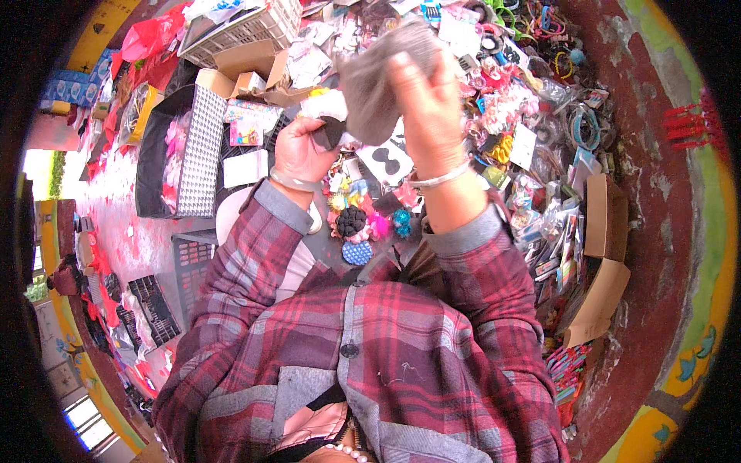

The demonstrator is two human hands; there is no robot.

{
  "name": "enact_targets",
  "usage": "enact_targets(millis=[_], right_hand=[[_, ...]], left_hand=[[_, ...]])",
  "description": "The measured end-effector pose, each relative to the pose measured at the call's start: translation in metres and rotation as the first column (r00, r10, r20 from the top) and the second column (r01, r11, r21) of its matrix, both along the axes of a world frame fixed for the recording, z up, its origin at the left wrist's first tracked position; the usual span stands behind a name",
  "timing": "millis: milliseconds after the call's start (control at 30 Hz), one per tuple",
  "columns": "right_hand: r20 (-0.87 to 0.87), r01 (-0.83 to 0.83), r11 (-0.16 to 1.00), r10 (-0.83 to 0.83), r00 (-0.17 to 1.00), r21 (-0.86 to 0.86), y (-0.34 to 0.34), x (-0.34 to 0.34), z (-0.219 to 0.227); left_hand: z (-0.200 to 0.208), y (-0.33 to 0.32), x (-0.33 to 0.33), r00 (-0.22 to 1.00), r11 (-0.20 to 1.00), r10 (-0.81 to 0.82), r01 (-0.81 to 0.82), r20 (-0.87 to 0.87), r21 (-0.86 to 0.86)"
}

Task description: The person sits on the floor and wipes various small items, including packaged goods and a hair clip, with a cloth. They handle each item individually, cleaning it before placing it into a nearby crate.

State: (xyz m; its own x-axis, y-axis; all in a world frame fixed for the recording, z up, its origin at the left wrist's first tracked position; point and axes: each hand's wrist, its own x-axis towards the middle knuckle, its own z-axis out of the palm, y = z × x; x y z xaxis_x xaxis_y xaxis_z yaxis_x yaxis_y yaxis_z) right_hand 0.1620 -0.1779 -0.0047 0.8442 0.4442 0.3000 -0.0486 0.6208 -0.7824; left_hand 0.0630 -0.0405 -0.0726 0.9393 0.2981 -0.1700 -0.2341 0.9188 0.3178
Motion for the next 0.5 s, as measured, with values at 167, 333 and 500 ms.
enact_targets(millis=[167, 333, 500], right_hand=[[0.657, 0.458, 0.716, 0.0, 0.754, -0.527, 0.024, -0.014, -0.028], [0.795, 0.504, 0.766, 0.016, 0.606, -0.4, 0.028, -0.017, -0.031], [0.784, 0.173, 0.846, 0.364, 0.503, -0.504, 0.034, -0.065, -0.013]], left_hand=[[0.039, -0.029, -0.001, 0.982, 0.993, 0.014, -0.036, 0.188, 0.11], [0.046, -0.023, -0.001, 0.971, 0.991, -0.017, 0.048, 0.237, -0.125], [0.019, -0.001, -0.008, 0.873, 0.992, -0.046, 0.097, 0.485, -0.081]])
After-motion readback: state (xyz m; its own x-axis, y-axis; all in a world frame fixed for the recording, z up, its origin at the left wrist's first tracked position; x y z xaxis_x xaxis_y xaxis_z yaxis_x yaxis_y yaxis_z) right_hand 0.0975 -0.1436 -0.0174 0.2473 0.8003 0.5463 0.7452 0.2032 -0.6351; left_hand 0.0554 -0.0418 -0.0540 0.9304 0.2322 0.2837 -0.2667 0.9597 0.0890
